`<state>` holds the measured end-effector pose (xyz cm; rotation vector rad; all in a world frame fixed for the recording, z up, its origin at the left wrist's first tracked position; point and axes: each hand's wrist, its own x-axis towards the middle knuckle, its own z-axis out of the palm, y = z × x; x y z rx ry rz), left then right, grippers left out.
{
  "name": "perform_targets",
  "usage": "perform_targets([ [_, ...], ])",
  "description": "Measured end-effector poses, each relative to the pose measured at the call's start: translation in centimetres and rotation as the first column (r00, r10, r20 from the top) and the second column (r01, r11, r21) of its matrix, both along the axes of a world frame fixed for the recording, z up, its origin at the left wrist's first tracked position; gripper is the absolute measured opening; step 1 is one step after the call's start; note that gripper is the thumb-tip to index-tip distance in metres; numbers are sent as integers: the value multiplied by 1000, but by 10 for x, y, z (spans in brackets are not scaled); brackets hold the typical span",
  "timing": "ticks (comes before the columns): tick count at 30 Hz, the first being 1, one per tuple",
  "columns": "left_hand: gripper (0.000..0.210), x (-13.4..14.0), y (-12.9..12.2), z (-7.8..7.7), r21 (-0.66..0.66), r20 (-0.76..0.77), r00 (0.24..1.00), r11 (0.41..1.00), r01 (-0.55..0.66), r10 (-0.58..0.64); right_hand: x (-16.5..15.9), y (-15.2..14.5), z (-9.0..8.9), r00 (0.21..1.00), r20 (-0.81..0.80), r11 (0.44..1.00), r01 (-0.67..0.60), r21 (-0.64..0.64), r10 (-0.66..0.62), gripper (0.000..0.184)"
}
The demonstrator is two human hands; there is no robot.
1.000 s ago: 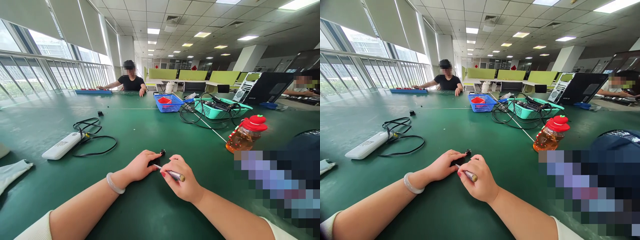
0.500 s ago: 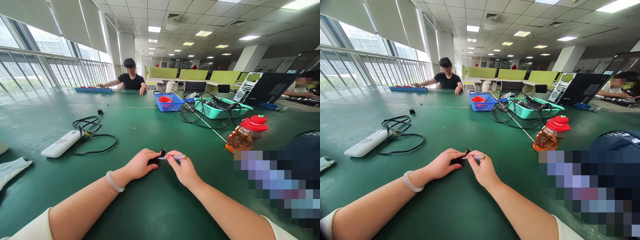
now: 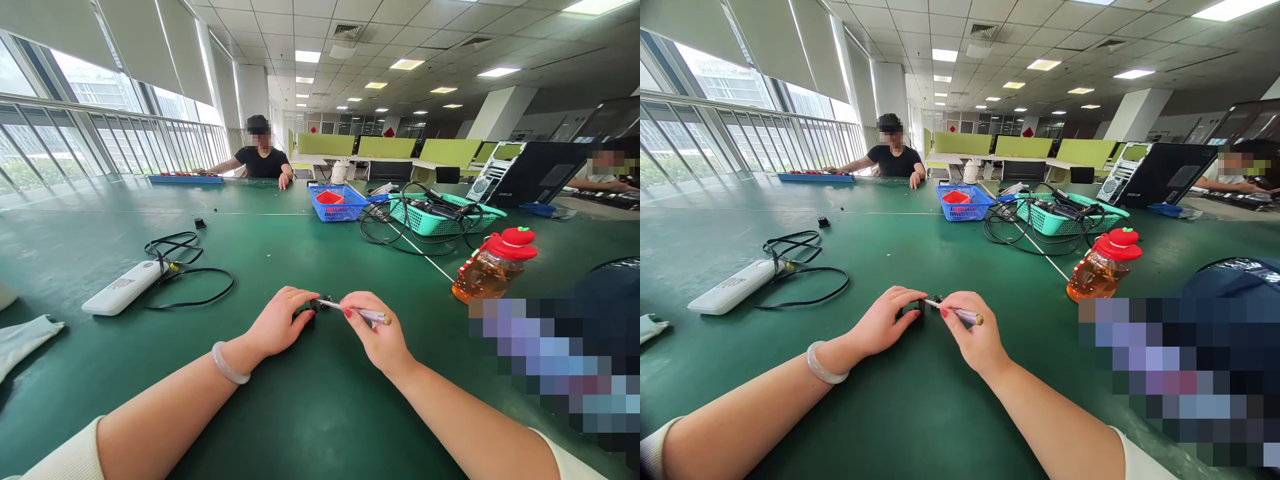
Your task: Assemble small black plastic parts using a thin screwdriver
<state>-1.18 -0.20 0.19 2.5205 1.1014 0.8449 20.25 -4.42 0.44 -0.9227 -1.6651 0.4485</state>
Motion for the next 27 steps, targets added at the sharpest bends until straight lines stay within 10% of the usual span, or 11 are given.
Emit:
perform_targets([
  [7, 37, -3, 5, -6, -5, -40, 972, 973, -233, 232, 11, 21, -15, 963, -96, 944, 223, -243, -253, 28],
  [18, 35, -2, 2, -4, -5, -179, 930, 945, -327, 321, 11, 23, -22, 960, -101, 925, 217, -311, -259, 37],
  [27, 58, 2, -3, -7, -39, -144, 987, 997, 61, -66, 6, 21, -19, 976, -108, 940, 149, -307, -190, 36],
])
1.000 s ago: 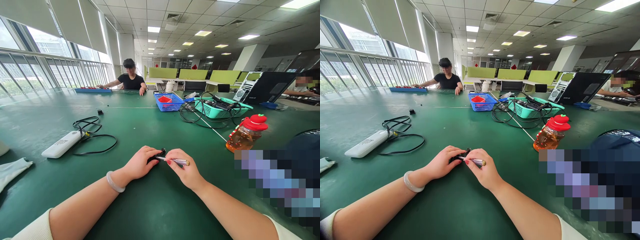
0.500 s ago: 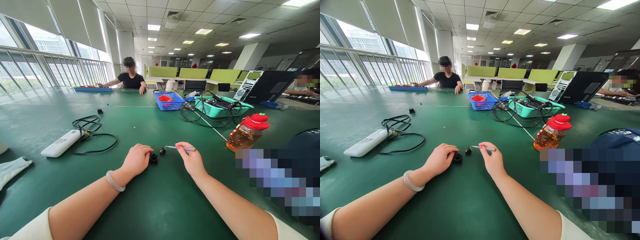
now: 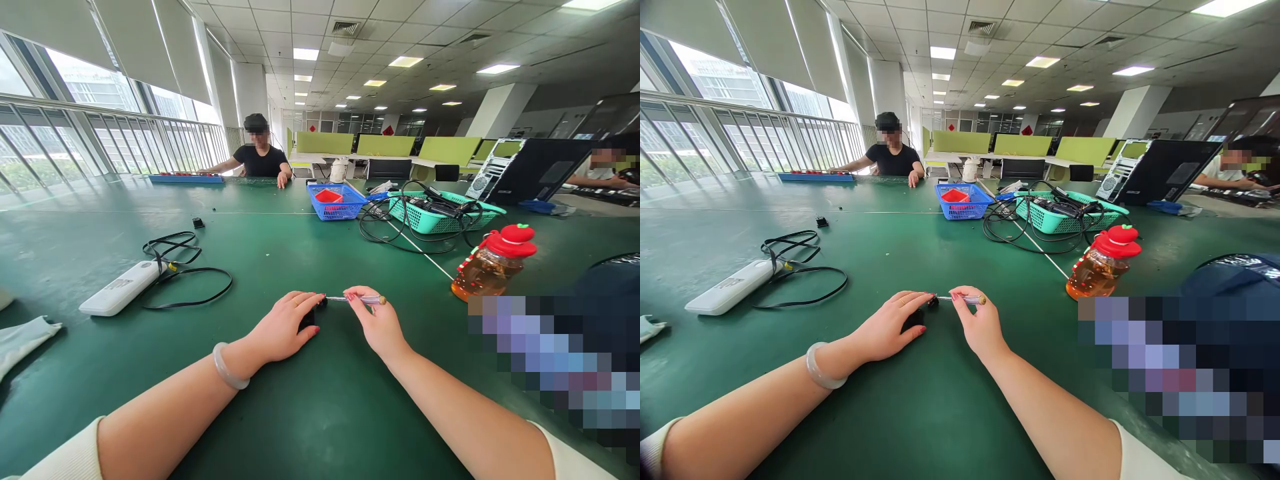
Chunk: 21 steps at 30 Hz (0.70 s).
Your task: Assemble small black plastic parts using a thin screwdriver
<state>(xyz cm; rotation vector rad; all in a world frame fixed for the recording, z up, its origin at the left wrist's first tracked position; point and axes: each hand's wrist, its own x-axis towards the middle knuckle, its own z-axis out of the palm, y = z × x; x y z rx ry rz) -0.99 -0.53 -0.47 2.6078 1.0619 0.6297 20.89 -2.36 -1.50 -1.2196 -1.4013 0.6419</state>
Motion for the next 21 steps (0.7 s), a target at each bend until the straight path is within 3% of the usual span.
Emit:
perform_targets([
  [4, 51, -2, 5, -4, 14, -21, 998, 999, -50, 51, -3, -2, 2, 1000, -7, 1000, -30, 6, 30, 35],
  [9, 48, -2, 5, -2, -1, -55, 978, 979, -204, 204, -4, -6, 5, 993, -43, 994, -106, -1, 105, 35],
  [15, 51, 2, -2, 4, -29, -99, 986, 991, -134, 130, 0, -4, 4, 994, -108, 999, 36, 28, -32, 38],
  [21, 22, 20, -16, 5, -51, -109, 978, 981, -185, 179, 1, 2, 2, 975, -215, 998, 52, 24, -45, 40],
])
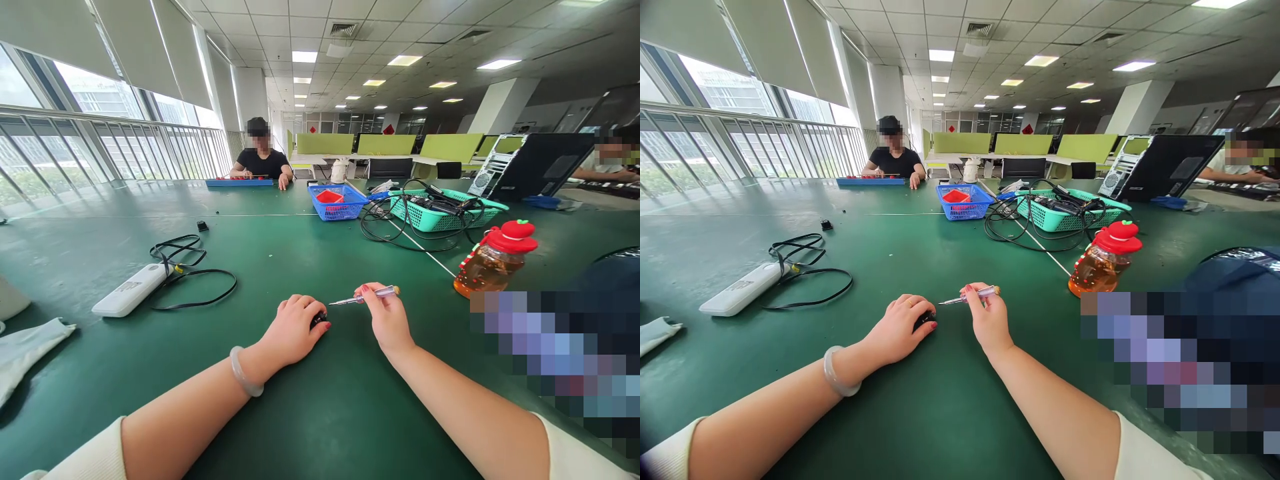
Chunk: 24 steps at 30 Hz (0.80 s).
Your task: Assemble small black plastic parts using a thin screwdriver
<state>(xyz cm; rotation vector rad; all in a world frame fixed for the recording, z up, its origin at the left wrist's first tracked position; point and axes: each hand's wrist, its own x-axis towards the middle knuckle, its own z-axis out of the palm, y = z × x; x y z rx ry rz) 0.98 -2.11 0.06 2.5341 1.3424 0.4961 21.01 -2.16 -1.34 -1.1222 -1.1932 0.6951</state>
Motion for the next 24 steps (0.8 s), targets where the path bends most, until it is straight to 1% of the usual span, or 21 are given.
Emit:
perform_targets([
  [2, 18, 2, -10, 1, -4, -16, 1000, 1000, 20, -20, 0, 1, 0, 1000, -25, 1000, -2, 3, 2, 40],
  [4, 17, -2, -22, 4, -19, -37, 998, 999, 42, -43, 0, 1, -1, 999, -48, 1000, -2, 3, 2, 40],
  [7, 18, -24, -44, 10, -61, -59, 997, 997, 45, -49, 0, 1, 0, 996, -87, 1000, -17, -3, 16, 40],
  [9, 19, -49, -60, 14, -82, -69, 997, 996, 18, -24, -1, 1, 0, 994, -106, 999, -36, -14, 34, 40],
  [10, 20, -65, -67, 15, -85, -78, 997, 996, -14, 7, -2, 0, 1, 992, -114, 999, -47, -19, 45, 41],
  [12, 24, -101, -80, 13, -67, -93, 993, 995, -77, 71, -4, -1, 2, 990, -123, 997, -73, -28, 69, 41],
  [14, 28, -144, -88, 8, -8, -98, 981, 985, -170, 169, -5, -2, 2, 988, -125, 995, -94, -36, 89, 42],
  [17, 37, -206, -94, -3, 63, -108, 932, 938, -340, 345, -5, -3, 1, 989, -116, 994, -98, -53, 91, 43],
  [19, 42, -239, -93, -7, 85, -116, 893, 900, -428, 436, -5, -4, 1, 991, -109, 994, -84, -68, 76, 44],
  [21, 43, -259, -89, -7, 88, -118, 861, 869, -486, 494, -5, -4, 1, 993, -105, 994, -67, -83, 58, 44],
  [24, 47, -268, -84, 2, 66, -89, 850, 854, -516, 520, -5, -4, 2, 994, -104, 995, -50, -92, 40, 44],
])
